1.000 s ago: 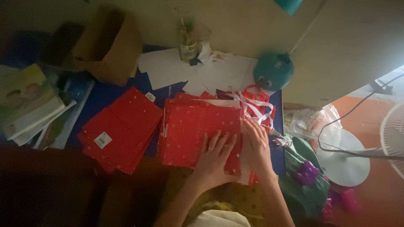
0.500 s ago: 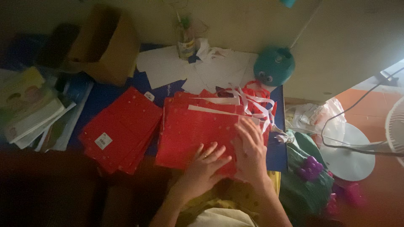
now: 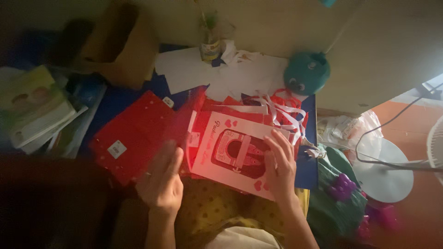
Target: The person ties white ribbons onto red paper gift bags, threading the ribbon through the bag's handle and forming a bow. The person handles multiple bags one at a time, repeating the same tying steps for each bag.
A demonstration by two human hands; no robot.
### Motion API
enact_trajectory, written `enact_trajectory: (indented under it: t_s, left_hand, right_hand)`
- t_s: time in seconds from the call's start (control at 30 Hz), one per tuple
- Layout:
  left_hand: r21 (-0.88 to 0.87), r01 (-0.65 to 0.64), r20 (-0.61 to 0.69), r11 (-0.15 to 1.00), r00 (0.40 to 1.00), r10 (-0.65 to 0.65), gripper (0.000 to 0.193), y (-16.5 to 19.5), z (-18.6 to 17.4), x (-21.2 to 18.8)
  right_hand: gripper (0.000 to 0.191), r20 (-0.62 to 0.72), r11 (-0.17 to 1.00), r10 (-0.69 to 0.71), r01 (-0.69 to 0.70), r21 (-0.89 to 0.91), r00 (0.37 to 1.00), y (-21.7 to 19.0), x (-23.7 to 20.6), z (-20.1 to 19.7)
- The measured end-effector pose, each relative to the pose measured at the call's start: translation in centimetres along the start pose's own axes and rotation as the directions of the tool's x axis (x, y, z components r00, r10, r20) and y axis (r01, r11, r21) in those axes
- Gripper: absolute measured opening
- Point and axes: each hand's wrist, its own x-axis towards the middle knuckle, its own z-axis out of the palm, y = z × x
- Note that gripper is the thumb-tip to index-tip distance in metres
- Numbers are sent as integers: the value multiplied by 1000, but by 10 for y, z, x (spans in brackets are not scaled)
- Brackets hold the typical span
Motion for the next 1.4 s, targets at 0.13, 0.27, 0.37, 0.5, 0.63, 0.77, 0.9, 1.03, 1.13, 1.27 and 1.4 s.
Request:
enact_trajectory:
  t_s: [0.13, 0.27, 0.37, 0.5, 0.63, 0.77, 0.9, 1.03, 1.13, 1.27, 1.4]
  left_hand:
    - [125, -6, -8, 992, 1000, 7, 37, -33, 34, 2]
    - [12, 133, 119, 991, 984, -133, 36, -48, 88, -10]
    - [129, 129, 416, 983, 893, -172, 46, -40, 103, -19]
    - [-143, 241, 441, 960, 884, -157, 50, -7, 113, -17]
    - [-393, 215, 511, 894, 859, 18, 35, 45, 128, -9]
    - [-349, 35, 541, 937, 824, 171, 55, 99, 140, 1]
    - [-195, -77, 735, 978, 648, 198, 88, 117, 147, 11]
    - [-126, -119, 823, 985, 541, 171, 71, 116, 157, 3]
    - [-189, -62, 562, 980, 812, 160, 35, 114, 166, -9]
    - [-381, 147, 460, 913, 887, 49, 29, 105, 162, -19]
    - [-427, 248, 491, 869, 871, -8, 25, 101, 151, -15]
  right_hand:
    - [25, 40, 998, -64, 65, -26, 997, -5, -2, 7]
    - [27, 58, 998, -65, 65, -15, 996, -6, -1, 8]
    - [25, 57, 997, -64, 67, -41, 996, -5, 0, 5]
    - [25, 34, 995, -35, 38, -92, 999, 1, 1, 0]
    - [31, 66, 990, 47, -38, -137, 997, 13, -1, 1]
    - [40, 65, 987, 127, -119, -110, 990, 31, -9, 0]
    - [49, 35, 975, 220, -221, 10, 975, 45, -23, -5]
    - [50, 61, 970, 242, -241, -20, 968, 49, -27, -3]
    - [48, 69, 941, 335, -337, 20, 940, 45, -28, -3]
    - [48, 37, 961, 276, -276, 11, 961, 40, -25, -3]
    - [47, 39, 965, 261, -261, -6, 965, 33, -24, -5]
